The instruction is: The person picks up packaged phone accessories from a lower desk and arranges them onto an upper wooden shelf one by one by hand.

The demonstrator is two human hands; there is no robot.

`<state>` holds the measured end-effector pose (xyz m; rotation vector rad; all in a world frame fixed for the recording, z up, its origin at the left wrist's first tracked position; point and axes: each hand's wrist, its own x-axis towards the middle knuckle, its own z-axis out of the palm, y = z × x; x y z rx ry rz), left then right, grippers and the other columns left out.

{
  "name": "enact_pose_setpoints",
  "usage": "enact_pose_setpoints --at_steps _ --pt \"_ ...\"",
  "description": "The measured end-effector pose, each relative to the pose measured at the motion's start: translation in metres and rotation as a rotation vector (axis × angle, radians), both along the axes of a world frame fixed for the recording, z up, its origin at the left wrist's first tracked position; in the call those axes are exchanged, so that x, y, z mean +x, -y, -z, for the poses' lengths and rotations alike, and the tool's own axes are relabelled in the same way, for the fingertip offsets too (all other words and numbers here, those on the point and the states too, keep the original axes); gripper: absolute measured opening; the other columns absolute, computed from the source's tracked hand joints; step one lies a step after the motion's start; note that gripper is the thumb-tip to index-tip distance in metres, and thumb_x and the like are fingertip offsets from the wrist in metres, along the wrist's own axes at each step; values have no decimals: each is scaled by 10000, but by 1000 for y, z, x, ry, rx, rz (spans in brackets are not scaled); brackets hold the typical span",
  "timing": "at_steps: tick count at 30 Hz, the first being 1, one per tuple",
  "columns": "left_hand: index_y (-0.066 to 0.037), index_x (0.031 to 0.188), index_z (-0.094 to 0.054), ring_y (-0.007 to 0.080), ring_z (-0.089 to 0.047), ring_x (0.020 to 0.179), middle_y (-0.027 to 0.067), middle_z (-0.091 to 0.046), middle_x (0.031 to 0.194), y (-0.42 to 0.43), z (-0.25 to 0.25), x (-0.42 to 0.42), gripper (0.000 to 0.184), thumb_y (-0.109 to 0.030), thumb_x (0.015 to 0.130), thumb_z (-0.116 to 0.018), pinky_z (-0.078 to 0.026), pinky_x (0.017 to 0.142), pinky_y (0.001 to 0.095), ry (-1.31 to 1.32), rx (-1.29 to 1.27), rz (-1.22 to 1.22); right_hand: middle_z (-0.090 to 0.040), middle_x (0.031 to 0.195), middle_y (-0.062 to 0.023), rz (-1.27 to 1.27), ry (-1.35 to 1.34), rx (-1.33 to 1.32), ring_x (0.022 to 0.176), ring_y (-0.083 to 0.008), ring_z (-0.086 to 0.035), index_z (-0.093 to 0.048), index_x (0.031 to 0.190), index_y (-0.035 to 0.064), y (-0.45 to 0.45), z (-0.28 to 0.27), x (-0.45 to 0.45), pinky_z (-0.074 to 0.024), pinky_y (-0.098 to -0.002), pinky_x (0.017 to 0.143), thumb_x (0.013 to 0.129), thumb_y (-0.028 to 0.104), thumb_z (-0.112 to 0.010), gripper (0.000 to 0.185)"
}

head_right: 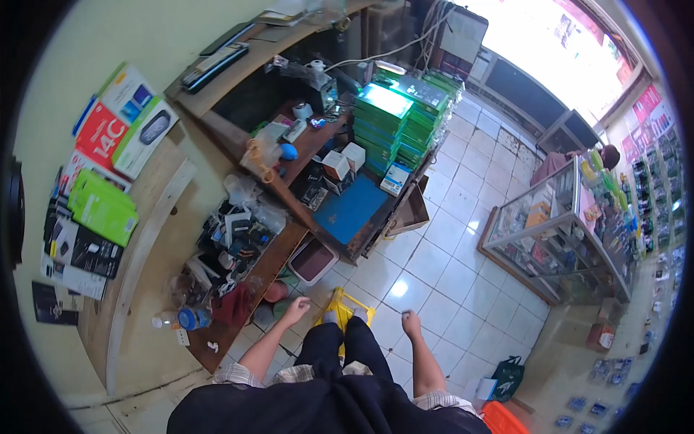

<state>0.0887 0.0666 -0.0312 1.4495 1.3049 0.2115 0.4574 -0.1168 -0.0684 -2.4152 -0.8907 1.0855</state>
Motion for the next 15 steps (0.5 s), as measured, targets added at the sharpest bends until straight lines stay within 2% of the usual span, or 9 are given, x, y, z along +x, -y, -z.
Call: enact_pose_setpoints --at_steps 3,5,7,9,11,13,15 --pt "-54 1092 -503 221 -575 908 125 -583 1015 -56 1 63 319 -187 809 -569 -444 795 336 146 105 45 -624 781 -110 270 -240 225 640 -164 -603 -579 966 3 -82 -21 5 -485 -263 580 832 152 -477 225" --pt "-38 1078 -512 211 -573 914 112 -585 1011 -99 9 110 303 -186 818 -561 -442 800 326 190 220 96 -620 820 -104 279 -153 359 666 -151 -597 -574 982 -7 -130 -3 20 -489 -259 599 836 135 -474 227" --pt "-30 1071 -521 203 -567 913 109 -586 1001 -141 30 163 284 -174 828 -550 -440 800 315 358 234 61 -612 893 -99 352 -240 486 731 -149 -593 -565 1026 -23 -186 0 37 -490 -255 657 848 106 -458 244" --pt "-4 1106 -506 159 -534 982 87 -574 1046 -182 46 211 286 -151 862 -522 -402 864 293 364 249 81 -609 927 -96 375 -235 567 773 -150 -590 -556 1063 -22 -237 21 59 -482 -255 701 857 110 -462 262" --pt "-8 1131 -492 160 -518 1015 89 -563 1070 -219 78 255 305 -149 863 -524 -387 886 293 481 308 46 -605 970 -99 391 -217 659 841 -152 -582 -547 1093 -17 -282 48 77 -465 -256 749 863 125 -472 280" --pt "-24 1133 -485 187 -515 994 108 -535 1085 -255 125 292 343 -155 825 -561 -418 841 304 533 380 22 -605 1020 -115 391 -162 739 907 -173 -581 -539 1115 -3 -319 72 90 -444 -265 794 860 143 -488 298" --pt "-34 1212 -415 219 -463 1079 134 -478 1148 -273 132 318 433 -158 824 -561 -381 904 326 536 356 20 -584 1089 -143 385 -96 786 986 -208 -567 -497 1184 23 -347 95 102 -419 -285 842 853 166 -505 361"
